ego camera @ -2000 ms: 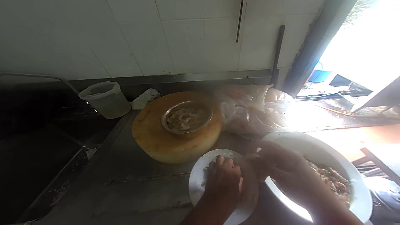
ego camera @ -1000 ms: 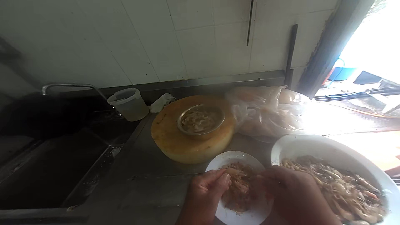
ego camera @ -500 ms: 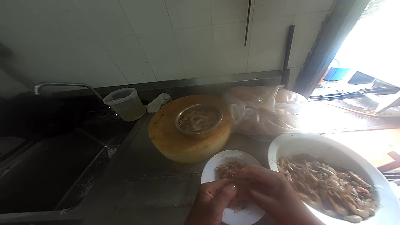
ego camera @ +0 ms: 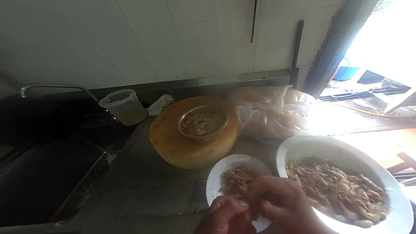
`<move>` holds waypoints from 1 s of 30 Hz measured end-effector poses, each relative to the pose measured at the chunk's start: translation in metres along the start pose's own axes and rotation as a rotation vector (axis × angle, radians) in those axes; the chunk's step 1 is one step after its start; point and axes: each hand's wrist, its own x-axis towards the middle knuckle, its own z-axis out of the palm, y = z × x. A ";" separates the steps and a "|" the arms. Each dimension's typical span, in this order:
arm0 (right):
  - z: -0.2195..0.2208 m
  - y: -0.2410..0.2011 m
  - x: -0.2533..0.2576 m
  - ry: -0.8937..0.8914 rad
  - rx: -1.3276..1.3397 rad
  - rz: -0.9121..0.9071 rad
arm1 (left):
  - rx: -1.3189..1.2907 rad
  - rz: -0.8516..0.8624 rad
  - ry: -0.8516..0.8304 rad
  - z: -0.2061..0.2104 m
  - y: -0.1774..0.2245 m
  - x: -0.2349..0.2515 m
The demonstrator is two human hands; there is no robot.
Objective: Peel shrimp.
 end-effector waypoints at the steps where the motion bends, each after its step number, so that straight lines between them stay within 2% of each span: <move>1: 0.001 0.001 0.000 0.026 -0.013 -0.002 | 0.000 0.002 0.008 0.000 0.000 0.000; 7: -0.010 0.000 -0.002 0.178 0.008 0.133 | 0.066 0.071 0.083 -0.003 0.005 -0.005; 12: -0.010 -0.005 -0.003 -0.075 -0.391 0.155 | 0.166 0.125 0.108 -0.007 0.011 -0.004; 15: -0.002 -0.002 0.001 -0.121 -0.329 0.151 | 0.247 0.145 0.115 -0.009 0.010 0.000; 17: 0.005 0.000 0.003 -0.081 -0.249 0.166 | 0.400 0.170 0.104 -0.012 0.007 0.002; 19: 0.008 0.002 0.003 -0.047 -0.245 0.158 | 0.689 0.237 0.116 -0.018 0.005 0.004; 21: 0.005 0.002 0.002 -0.046 -0.233 0.165 | 1.023 0.356 0.201 -0.022 0.006 0.003; 23: 0.003 0.001 0.001 -0.066 -0.182 0.208 | 1.214 0.466 0.286 -0.026 0.009 0.003; 26: 0.000 -0.001 0.001 -0.116 -0.126 0.258 | 1.256 0.570 0.169 -0.030 0.018 0.004; 30: -0.005 -0.006 0.008 -0.137 -0.304 0.267 | 1.319 0.642 0.072 -0.023 0.024 0.005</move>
